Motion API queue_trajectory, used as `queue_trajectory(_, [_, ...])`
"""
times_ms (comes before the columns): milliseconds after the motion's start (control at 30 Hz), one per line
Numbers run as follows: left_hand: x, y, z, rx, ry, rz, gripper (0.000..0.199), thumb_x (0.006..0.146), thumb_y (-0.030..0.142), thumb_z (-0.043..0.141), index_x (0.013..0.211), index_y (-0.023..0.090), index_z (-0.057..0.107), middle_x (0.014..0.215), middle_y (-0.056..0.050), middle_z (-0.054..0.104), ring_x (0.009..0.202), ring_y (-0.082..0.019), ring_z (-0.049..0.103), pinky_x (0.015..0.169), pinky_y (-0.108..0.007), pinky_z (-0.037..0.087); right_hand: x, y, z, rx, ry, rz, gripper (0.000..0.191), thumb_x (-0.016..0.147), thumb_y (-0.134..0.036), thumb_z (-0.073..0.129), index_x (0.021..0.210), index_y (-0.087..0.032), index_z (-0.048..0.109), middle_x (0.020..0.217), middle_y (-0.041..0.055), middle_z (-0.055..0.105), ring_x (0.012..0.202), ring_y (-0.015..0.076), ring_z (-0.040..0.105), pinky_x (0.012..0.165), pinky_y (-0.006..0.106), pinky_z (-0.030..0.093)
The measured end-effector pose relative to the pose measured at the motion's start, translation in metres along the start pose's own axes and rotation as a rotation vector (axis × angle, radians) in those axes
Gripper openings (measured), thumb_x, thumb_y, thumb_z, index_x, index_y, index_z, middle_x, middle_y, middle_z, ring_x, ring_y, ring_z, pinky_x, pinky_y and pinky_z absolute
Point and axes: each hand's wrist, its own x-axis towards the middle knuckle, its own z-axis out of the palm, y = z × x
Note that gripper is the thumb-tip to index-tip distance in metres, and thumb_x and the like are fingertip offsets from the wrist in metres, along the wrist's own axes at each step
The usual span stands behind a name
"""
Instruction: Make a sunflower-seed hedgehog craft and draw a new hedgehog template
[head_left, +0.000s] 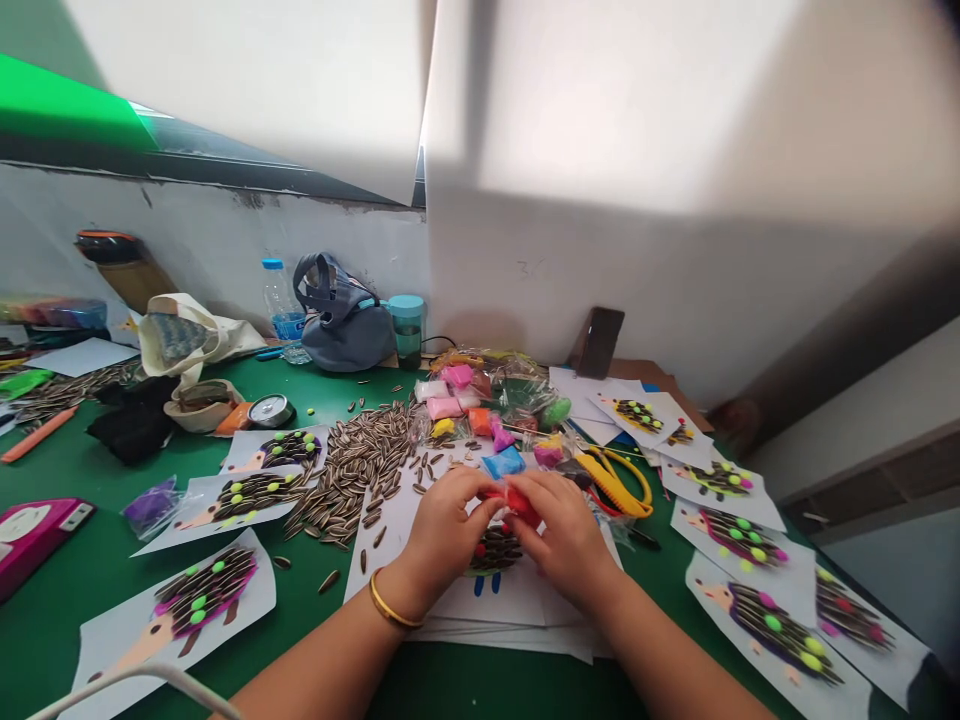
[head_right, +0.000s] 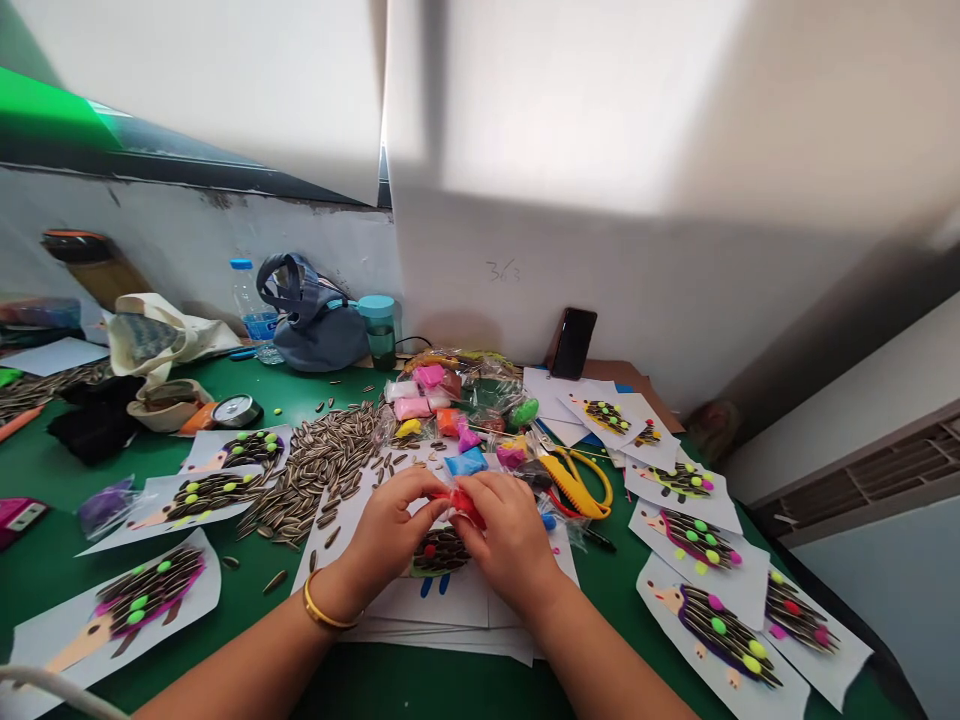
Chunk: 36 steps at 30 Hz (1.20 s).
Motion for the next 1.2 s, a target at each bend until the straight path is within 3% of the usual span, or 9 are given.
queue_trajectory(267, [0.000, 0.002, -0.001, 0.128, -0.040, 0.086, 0.005, 0.090, 0.020, 0.057, 0.087, 0.020, 0.061, 0.096, -0.006, 0.065, 0.096, -0.022, 0.058, 0.086, -0.036, 0.047, 0.005, -0.012, -0.010, -0.049, -0.001, 0.038, 0.016, 0.091, -0.023, 0.057, 0.102, -0.025, 0.068, 0.095, 0.0040, 0.067, 0.089, 0.0211, 0.059, 0.080, 0.036, 0.036])
queue_trajectory(467, [0.000, 0.003, -0.001, 0.146, -0.067, 0.065, 0.004, 0.090, 0.021, 0.058, 0.088, 0.020, 0.061, 0.097, -0.005, 0.061, 0.097, -0.022, 0.056, 0.087, -0.036, 0.046, 0.005, -0.011, -0.010, -0.029, 0.008, 0.057, 0.015, 0.089, -0.021, 0.058, 0.099, -0.023, 0.069, 0.093, 0.0039, 0.067, 0.089, 0.0209, 0.058, 0.079, 0.036, 0.034])
queue_trajectory(667, [0.000, 0.002, -0.002, 0.214, -0.095, 0.095, 0.014, 0.094, 0.028, 0.053, 0.085, 0.020, 0.061, 0.090, -0.005, 0.059, 0.089, -0.021, 0.054, 0.080, -0.034, 0.044, 0.005, -0.012, -0.010, -0.012, 0.001, 0.059, 0.013, 0.088, -0.021, 0.060, 0.097, -0.023, 0.068, 0.095, 0.0049, 0.067, 0.089, 0.0220, 0.058, 0.080, 0.037, 0.035])
queue_trajectory(967, [0.000, 0.006, -0.002, 0.230, -0.232, 0.104, 0.027, 0.099, 0.033, 0.044, 0.078, 0.020, 0.056, 0.083, -0.003, 0.057, 0.082, -0.019, 0.051, 0.073, -0.031, 0.040, 0.005, -0.011, -0.009, 0.034, -0.036, 0.024, 0.011, 0.087, -0.022, 0.062, 0.097, -0.024, 0.068, 0.090, 0.0025, 0.066, 0.085, 0.0193, 0.058, 0.079, 0.036, 0.033])
queue_trajectory(1200, [0.001, 0.010, -0.003, 0.236, -0.278, 0.080, 0.017, 0.093, 0.023, 0.051, 0.076, 0.020, 0.052, 0.081, -0.002, 0.057, 0.082, -0.019, 0.051, 0.073, -0.030, 0.040, 0.002, -0.010, -0.008, -0.009, -0.010, 0.015, 0.010, 0.084, -0.016, 0.061, 0.085, -0.023, 0.069, 0.083, 0.0014, 0.063, 0.079, 0.0174, 0.054, 0.078, 0.035, 0.031])
